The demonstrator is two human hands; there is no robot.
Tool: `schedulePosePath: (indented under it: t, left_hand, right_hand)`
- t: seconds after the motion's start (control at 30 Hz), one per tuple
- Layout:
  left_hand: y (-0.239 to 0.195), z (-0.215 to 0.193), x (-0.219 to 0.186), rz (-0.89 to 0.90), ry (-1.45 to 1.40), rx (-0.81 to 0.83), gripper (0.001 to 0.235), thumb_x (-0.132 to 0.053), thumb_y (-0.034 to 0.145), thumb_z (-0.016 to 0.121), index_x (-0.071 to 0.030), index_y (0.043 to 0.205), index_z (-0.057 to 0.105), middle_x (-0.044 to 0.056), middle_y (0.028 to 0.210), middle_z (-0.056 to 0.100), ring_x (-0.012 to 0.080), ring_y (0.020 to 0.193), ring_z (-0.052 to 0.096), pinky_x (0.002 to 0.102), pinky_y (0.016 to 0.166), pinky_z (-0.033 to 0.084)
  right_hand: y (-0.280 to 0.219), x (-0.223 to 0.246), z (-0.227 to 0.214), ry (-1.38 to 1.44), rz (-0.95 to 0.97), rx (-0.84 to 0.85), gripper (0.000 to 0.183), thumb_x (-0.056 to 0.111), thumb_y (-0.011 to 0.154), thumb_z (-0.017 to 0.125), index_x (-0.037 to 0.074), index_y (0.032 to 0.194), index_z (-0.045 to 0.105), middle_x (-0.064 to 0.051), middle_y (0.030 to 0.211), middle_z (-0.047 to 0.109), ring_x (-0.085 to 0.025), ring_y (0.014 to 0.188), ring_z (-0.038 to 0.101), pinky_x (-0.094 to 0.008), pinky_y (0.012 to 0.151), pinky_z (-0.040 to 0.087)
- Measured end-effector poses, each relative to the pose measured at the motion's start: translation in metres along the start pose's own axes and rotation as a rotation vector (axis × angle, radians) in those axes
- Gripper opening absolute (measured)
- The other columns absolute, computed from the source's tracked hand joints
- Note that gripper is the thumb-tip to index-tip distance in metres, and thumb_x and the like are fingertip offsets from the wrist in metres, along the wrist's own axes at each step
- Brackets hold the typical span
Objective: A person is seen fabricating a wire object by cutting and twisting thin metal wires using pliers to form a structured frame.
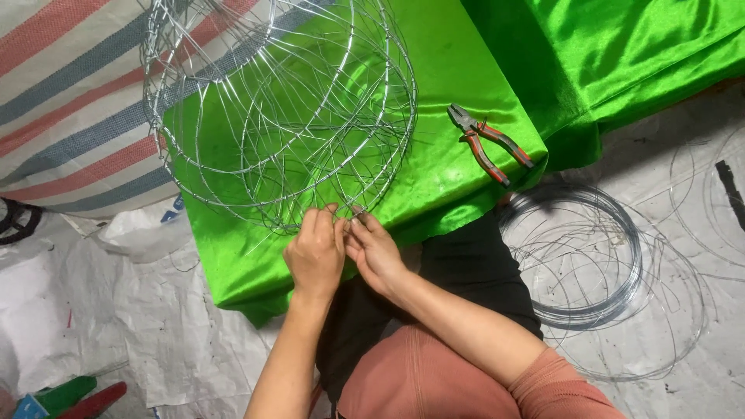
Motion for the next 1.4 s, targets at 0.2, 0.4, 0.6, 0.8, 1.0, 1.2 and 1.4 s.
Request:
schedulePosePath:
  t: [0.2,0.4,0.6,0.8,1.0,1.2,1.4]
  left_hand:
    - [0.005,-0.010,0.000,-0.021,-0.042,0.015,0.027,-0.036,0.103,0.061,-0.012,0.106,0.073,-0.004,0.081,0.061,0.0063,0.039,0.048,0.020,0.038,0.042]
    - [0.008,-0.012,-0.006,-0.022,-0.062,0.001,0.025,-0.036,0.101,0.066,-0.012,0.097,0.074,-0.005,0.077,0.062,0.0057,0.036,0.046,0.020,0.037,0.039]
    - [0.010,-0.016,-0.009,-0.027,0.007,-0.054,0.025,-0.042,0.095,0.070,-0.017,0.094,0.075,-0.008,0.075,0.062,0.0095,0.035,0.050,0.025,0.038,0.047]
    - [0.023,-0.042,-0.029,0.012,-0.093,-0.103,0.028,-0.027,0.096,0.073,-0.006,0.115,0.073,0.007,0.096,0.072,0.0170,0.055,0.067,0.029,0.051,0.058]
    - [-0.049,-0.007,-0.019,0.192,-0.227,-0.361,0.026,-0.010,0.099,0.066,-0.002,0.122,0.071,0.015,0.117,0.070,0.0340,0.104,0.070,0.043,0.092,0.059]
    - [-0.029,0.058,-0.007,0.148,-0.056,-0.353,0.019,-0.014,0.100,0.062,-0.011,0.116,0.071,0.003,0.103,0.068,0.0226,0.099,0.067,0.035,0.079,0.050]
    - [-0.010,0.038,-0.003,-0.022,-0.131,-0.274,0.015,-0.029,0.101,0.062,-0.024,0.112,0.072,-0.010,0.086,0.066,0.0126,0.084,0.064,0.033,0.074,0.042]
  right_hand:
    - [-0.019,0.041,-0.017,-0.785,-0.567,-0.080,0.020,0.016,0.095,0.074,0.010,0.114,0.076,-0.014,0.079,0.079,-0.017,0.055,0.074,-0.027,0.049,0.061]
    - [-0.021,0.062,0.019,-1.399,-1.181,-0.012,0.017,0.034,0.099,0.069,0.019,0.101,0.077,-0.003,0.088,0.080,-0.024,0.078,0.077,-0.035,0.064,0.063]
    - [-0.008,0.060,0.011,-1.539,-1.216,-0.146,0.033,0.050,0.100,0.060,0.028,0.076,0.065,0.009,0.055,0.061,-0.016,0.052,0.067,-0.029,0.048,0.054]
    - [-0.011,0.075,0.016,-1.429,-1.072,-0.032,0.029,0.041,0.101,0.064,0.021,0.081,0.069,-0.002,0.060,0.067,-0.028,0.062,0.071,-0.039,0.054,0.056]
    - [-0.024,0.102,0.040,-1.402,-0.848,0.091,0.018,0.033,0.097,0.069,0.019,0.090,0.076,-0.010,0.067,0.073,-0.037,0.073,0.073,-0.046,0.064,0.059]
    - [-0.024,0.115,0.047,-1.152,-0.627,0.240,0.016,0.017,0.098,0.066,0.012,0.095,0.081,-0.009,0.063,0.075,-0.013,0.056,0.063,-0.033,0.058,0.055]
    - [-0.016,0.117,-0.006,-0.758,-0.512,0.108,0.022,0.015,0.100,0.063,0.004,0.112,0.078,-0.013,0.063,0.071,-0.013,0.049,0.061,-0.026,0.051,0.049]
Point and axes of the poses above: each hand's wrist, its own y-axis towards the middle knuckle, its own z-axis out of the palm, x = y × z, the point moved 7 cm from there along y, towards the middle knuckle
